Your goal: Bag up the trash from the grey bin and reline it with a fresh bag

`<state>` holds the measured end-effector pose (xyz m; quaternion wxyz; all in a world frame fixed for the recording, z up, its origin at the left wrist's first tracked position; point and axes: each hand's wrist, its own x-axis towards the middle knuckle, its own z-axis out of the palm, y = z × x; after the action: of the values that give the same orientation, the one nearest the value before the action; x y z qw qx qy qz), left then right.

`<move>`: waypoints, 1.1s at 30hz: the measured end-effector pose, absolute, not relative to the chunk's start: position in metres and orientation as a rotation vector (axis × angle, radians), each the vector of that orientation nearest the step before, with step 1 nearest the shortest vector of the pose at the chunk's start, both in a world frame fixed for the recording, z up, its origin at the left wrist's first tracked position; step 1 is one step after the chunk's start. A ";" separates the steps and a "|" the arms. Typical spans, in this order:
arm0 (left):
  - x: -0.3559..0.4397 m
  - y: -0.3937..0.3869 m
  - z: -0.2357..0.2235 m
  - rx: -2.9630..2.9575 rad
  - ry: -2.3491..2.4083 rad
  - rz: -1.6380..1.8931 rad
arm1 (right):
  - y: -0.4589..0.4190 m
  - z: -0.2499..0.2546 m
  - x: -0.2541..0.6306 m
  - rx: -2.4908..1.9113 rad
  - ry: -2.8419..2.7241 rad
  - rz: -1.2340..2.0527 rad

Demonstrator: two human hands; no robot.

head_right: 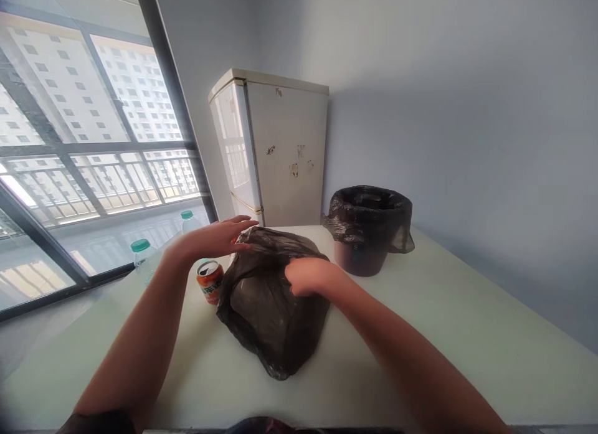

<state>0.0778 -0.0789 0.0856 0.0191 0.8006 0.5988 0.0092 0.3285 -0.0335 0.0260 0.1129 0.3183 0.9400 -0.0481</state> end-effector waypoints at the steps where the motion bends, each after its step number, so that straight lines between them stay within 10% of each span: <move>1: 0.079 -0.081 0.088 2.481 1.880 0.016 | -0.032 0.024 0.329 0.961 2.750 -0.122; 33: -0.066 -0.175 0.126 1.470 2.460 0.217 | -0.023 0.037 0.337 1.025 3.104 -0.197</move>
<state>-0.0664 -0.1748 0.1261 0.1334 0.5068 0.8484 0.0747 0.3372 -0.0233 0.0374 -0.0665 0.3122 0.9458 -0.0599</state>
